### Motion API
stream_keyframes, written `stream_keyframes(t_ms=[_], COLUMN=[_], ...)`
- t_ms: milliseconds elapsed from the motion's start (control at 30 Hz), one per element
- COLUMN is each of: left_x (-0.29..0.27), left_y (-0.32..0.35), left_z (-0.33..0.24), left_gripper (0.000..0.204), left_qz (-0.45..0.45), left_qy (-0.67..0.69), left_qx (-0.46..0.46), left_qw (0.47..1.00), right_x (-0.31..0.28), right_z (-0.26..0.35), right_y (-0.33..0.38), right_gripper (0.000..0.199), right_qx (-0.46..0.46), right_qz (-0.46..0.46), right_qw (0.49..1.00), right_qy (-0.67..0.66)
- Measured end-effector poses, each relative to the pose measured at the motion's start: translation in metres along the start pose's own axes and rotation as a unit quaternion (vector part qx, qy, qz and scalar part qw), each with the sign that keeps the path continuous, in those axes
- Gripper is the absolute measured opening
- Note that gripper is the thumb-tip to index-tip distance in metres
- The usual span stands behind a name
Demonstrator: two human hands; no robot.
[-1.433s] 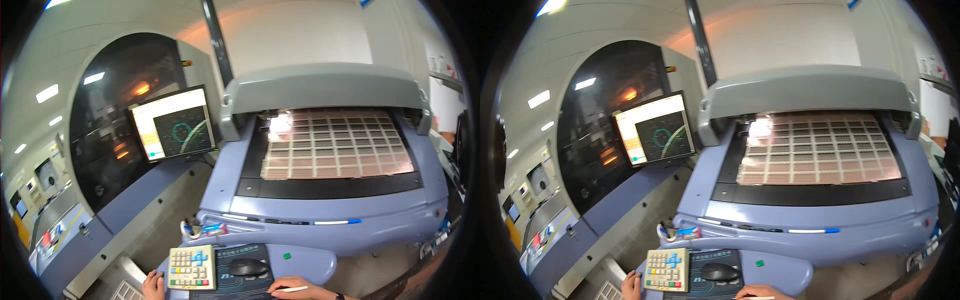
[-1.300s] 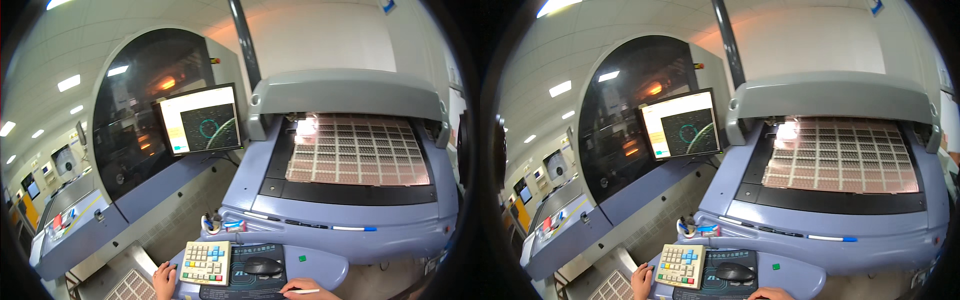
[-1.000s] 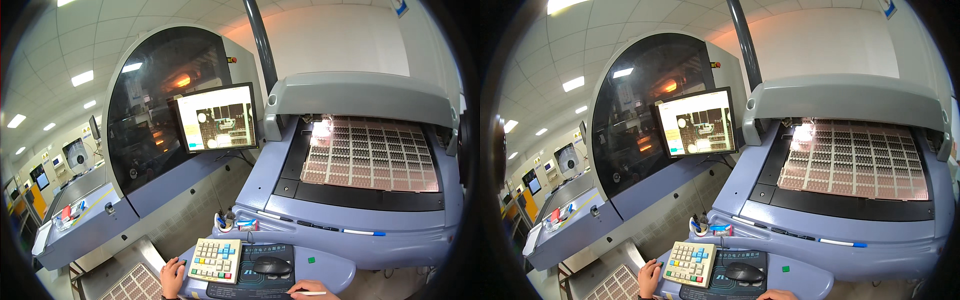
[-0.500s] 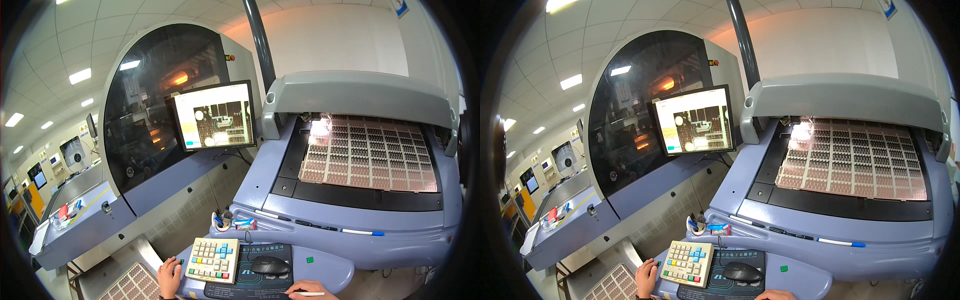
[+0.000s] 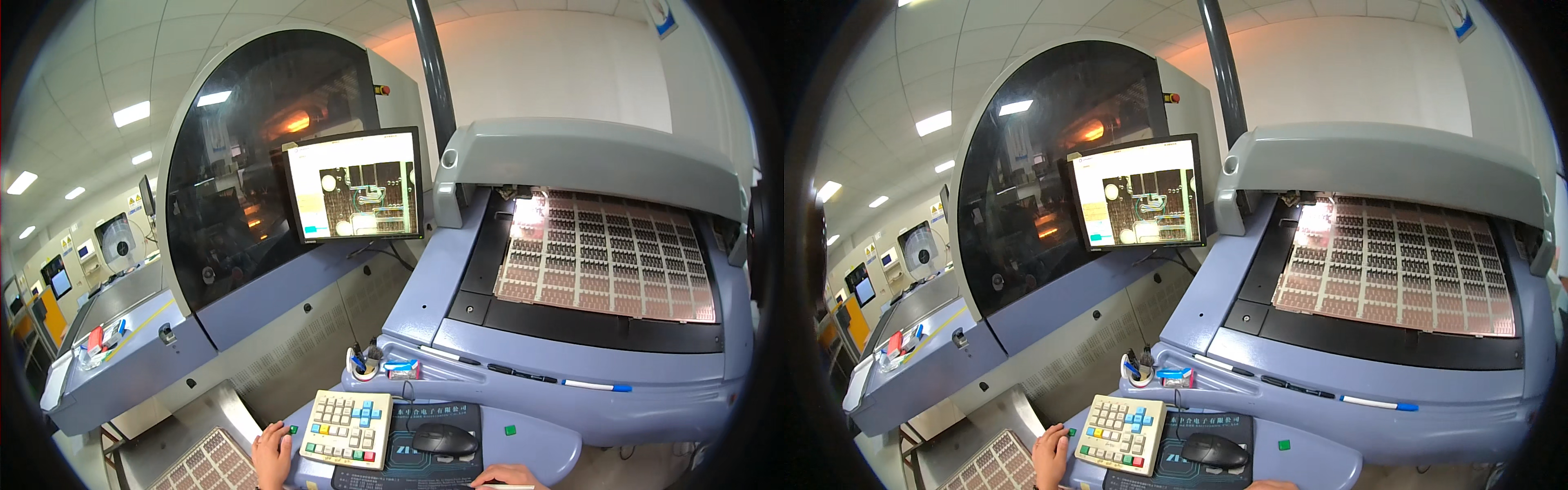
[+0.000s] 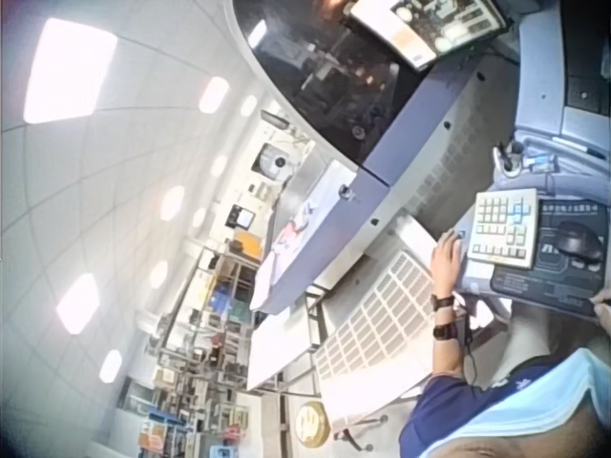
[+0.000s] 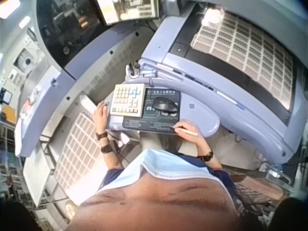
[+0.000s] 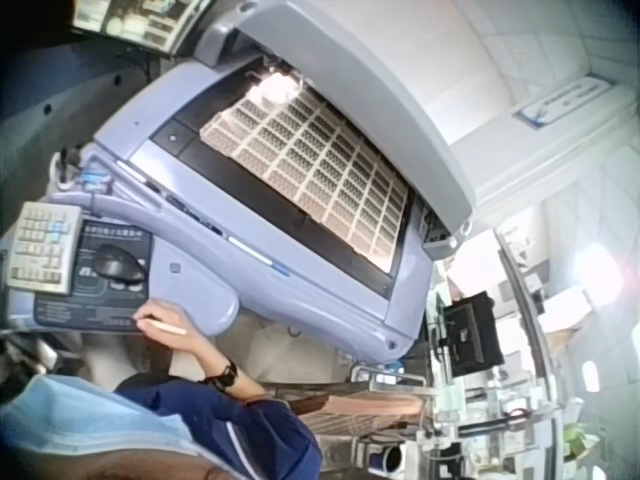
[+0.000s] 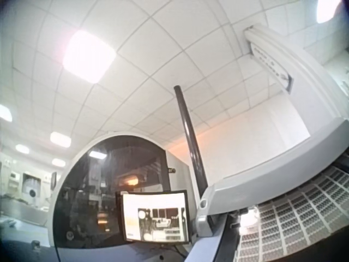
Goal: Inspecting and processing printed circuit board (PCB) panels using a specialized industrial machine and computer interface.
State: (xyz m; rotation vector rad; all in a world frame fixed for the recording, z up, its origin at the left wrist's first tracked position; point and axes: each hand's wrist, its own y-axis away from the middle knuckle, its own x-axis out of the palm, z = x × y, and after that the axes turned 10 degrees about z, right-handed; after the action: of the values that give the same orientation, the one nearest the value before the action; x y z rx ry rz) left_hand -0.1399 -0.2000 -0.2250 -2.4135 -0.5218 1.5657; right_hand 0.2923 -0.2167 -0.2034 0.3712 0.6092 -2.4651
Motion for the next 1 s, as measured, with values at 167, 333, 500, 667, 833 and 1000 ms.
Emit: stream_keyframes(t_ms=[167,333,500,667,833,1000], left_x=[-0.002,0.006,0.003,0.008,0.008,0.009], left_y=[0.001,0.0,-0.002,0.0,-0.002,-0.002], left_z=[-0.001,-0.001,-0.005,0.007,0.006,0.006], left_gripper=[0.031,0.026,0.025,0.025,0.028,0.028], left_qz=[0.007,-0.03,-0.024,-0.039,-0.01,-0.011], left_qy=[0.009,0.043,0.053,0.046,0.072,0.07], left_qx=[-0.017,-0.036,-0.043,-0.038,-0.057,-0.059], left_qw=[1.0,0.998,0.997,0.997,0.996,0.996], right_x=[-0.001,0.002,0.002,0.002,0.003,0.002], right_z=[-0.001,0.002,0.0,0.004,0.004,0.005], right_y=[-0.003,-0.007,-0.009,-0.011,-0.007,-0.007], right_gripper=[0.012,0.012,0.012,0.011,0.011,0.011], right_qx=[-0.005,-0.017,-0.018,-0.029,-0.023,-0.026], right_qz=[0.013,0.006,0.002,-0.005,-0.003,-0.006], right_qw=[0.999,0.999,0.998,0.998,0.999,0.998], right_qy=[0.03,0.034,0.058,0.052,0.039,0.05])
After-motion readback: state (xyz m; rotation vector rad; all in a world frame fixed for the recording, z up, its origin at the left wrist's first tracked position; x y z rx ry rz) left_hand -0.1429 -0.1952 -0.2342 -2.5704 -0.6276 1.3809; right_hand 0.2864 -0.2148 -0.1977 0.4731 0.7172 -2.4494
